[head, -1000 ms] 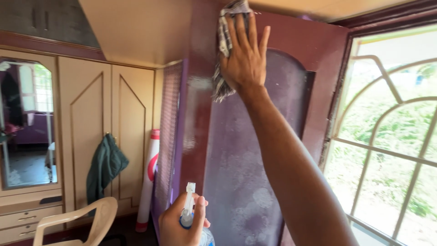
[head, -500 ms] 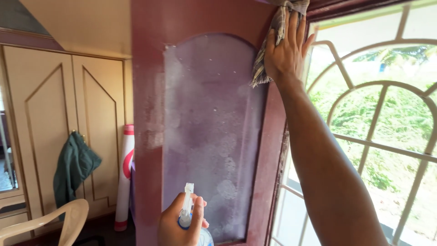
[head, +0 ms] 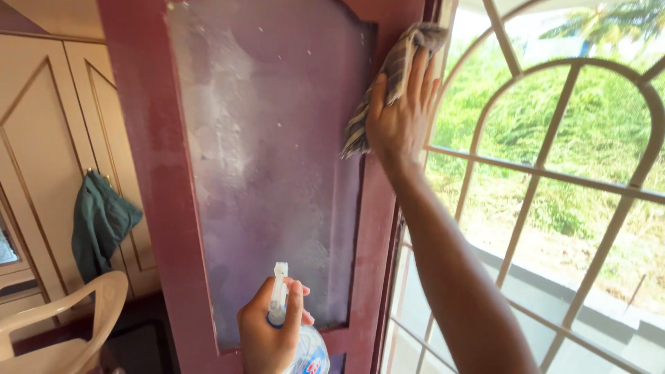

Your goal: Cleaning and wiping glass panels on a wooden door using a spray bottle and a cloth.

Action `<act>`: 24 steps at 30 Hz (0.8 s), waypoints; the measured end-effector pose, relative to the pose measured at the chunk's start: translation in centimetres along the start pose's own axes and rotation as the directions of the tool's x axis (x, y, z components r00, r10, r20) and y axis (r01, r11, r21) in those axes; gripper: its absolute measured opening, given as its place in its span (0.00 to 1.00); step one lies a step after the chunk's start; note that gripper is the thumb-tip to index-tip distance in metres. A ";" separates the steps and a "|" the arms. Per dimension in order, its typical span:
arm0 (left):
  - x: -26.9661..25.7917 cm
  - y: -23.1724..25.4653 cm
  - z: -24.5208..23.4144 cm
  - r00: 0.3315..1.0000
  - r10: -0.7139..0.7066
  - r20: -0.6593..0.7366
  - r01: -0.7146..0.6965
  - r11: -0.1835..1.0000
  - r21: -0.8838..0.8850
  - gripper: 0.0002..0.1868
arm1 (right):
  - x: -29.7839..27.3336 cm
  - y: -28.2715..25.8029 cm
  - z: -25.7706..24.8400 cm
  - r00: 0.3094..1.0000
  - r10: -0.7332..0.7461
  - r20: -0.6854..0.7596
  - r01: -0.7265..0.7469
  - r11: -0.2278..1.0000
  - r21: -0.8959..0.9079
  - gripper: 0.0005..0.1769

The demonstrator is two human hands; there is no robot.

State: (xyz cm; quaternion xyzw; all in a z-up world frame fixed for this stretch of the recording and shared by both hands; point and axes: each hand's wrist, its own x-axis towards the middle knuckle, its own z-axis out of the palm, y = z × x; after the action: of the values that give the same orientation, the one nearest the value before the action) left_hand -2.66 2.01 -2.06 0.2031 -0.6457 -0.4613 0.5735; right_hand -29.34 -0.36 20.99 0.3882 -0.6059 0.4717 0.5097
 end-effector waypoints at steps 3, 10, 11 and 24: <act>-0.7 -0.5 0.2 1.000 0.011 0.001 -0.011 1.000 -0.019 0.11 | -4.0 0.2 0.0 1.000 0.015 -0.014 -0.015 1.000 -0.005 0.36; -2.2 -2.0 0.0 1.000 -0.004 -0.001 0.004 0.999 0.043 0.12 | -14.0 -0.2 -1.8 0.990 0.109 0.084 -0.114 0.992 0.054 0.40; -2.5 -2.3 0.0 1.000 -0.009 0.003 0.009 0.999 0.046 0.12 | -15.8 0.2 -1.5 0.990 0.114 0.088 -0.119 0.992 0.052 0.40; -6.3 -6.1 -1.7 0.994 -0.110 -0.010 0.111 0.992 0.059 0.13 | -36.7 2.8 -2.7 0.967 0.127 0.222 -0.117 0.991 -0.060 0.34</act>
State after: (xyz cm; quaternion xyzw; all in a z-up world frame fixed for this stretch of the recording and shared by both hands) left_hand -1.12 3.39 -10.78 0.2570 -0.6451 -0.4723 0.5429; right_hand -24.79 2.63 -15.51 0.3892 -0.6934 0.4407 0.4166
